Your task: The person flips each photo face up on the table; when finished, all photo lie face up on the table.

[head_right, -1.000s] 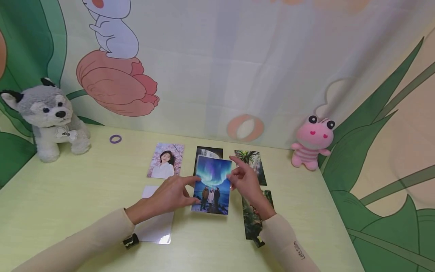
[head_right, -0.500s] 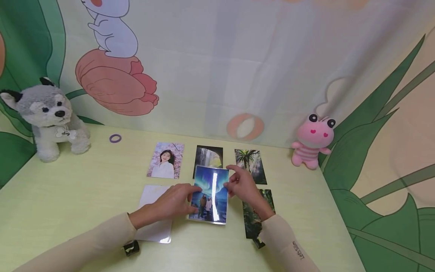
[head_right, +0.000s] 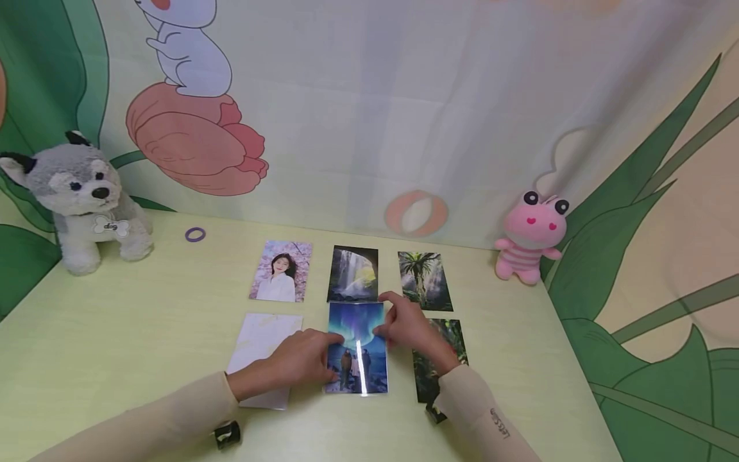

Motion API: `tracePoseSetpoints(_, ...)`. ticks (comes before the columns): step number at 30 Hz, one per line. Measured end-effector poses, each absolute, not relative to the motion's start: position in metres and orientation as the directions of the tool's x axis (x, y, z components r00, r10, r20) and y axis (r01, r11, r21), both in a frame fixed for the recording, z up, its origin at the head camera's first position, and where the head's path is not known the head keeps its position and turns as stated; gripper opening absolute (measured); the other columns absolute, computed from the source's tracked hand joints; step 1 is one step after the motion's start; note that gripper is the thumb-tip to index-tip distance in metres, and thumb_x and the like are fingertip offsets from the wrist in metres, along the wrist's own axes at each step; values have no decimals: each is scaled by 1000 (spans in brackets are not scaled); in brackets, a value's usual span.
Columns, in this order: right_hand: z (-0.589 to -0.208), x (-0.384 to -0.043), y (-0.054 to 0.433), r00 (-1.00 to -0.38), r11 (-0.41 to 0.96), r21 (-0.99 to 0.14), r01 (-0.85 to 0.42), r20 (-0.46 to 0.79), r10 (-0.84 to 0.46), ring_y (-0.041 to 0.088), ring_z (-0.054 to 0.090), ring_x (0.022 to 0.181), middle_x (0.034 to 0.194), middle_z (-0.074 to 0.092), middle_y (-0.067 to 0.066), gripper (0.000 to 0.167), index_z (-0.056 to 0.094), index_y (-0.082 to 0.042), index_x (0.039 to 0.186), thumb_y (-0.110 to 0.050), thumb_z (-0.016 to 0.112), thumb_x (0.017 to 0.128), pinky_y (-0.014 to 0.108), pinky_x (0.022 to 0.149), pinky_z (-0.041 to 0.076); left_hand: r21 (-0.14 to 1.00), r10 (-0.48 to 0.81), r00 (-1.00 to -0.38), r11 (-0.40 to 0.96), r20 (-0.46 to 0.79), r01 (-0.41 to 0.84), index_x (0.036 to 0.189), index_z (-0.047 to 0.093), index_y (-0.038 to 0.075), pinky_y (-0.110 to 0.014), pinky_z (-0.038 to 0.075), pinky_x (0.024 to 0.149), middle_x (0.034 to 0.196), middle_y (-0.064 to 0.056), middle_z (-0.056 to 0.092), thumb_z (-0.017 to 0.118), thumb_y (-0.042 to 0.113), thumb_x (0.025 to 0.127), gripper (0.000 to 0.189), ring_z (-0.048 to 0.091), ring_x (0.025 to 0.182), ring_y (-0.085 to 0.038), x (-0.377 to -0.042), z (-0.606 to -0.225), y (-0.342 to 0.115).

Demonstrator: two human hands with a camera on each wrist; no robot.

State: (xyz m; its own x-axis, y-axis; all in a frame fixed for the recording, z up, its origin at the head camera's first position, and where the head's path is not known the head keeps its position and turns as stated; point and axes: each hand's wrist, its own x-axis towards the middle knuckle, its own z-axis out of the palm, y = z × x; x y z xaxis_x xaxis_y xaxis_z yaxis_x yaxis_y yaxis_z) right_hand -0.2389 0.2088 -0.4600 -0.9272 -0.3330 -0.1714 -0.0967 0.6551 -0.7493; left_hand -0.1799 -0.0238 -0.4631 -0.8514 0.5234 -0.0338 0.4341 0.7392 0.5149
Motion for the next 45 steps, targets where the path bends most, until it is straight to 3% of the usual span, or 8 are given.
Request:
tracePoseSetpoints(8,-462,-234,205,-911,712,-692,-117,-211,-355,18,60,51,68,61,6,56,54,-3,134,-7,78,84,32,55,50,457,512,-854,783,-89,422,117,69,10,-36,47,59,93,-4,73,89,30,70,55,65,78,-23,-174,-466,-23)
tracePoseSetpoints(19,-464,-230,202,-907,727,-680,-94,-243,-345,20,62,49,69,61,8,58,53,-3,135,-7,79,84,31,55,52,379,528,-841,807,-117,454,93,65,14,-36,42,50,73,0,64,88,30,72,34,60,61,-22,-175,-459,-20)
tracePoseSetpoints(29,-465,-225,192,-932,811,-573,-117,-219,-290,17,58,46,60,61,2,57,55,-8,132,-14,82,82,30,52,44,350,546,-832,802,-98,485,91,64,15,-35,40,47,70,0,62,88,31,73,34,57,56,-20,-174,-458,-20)
tracePoseSetpoints(38,-455,-227,184,-956,923,-330,-197,-142,-255,17,56,65,80,67,3,48,66,-9,116,-27,87,77,33,58,45,296,562,-821,805,-102,514,90,64,16,-36,41,47,69,2,61,87,36,75,34,59,58,-21,-177,-459,-18)
tracePoseSetpoints(41,-454,-228,184,-961,913,-359,-194,-119,-251,16,55,60,73,63,2,42,67,-9,114,-24,85,79,32,54,43,317,582,-808,787,-92,530,92,68,17,-34,40,46,68,4,60,86,38,75,33,57,57,-18,-179,-463,-21)
tracePoseSetpoints(45,-453,-231,183,-966,881,-435,-184,-83,-243,15,52,56,67,59,0,35,68,-8,112,-22,82,83,29,51,40,432,625,-776,725,-85,537,105,73,15,-28,39,48,64,8,59,83,36,80,34,53,55,-9,-182,-463,-34)
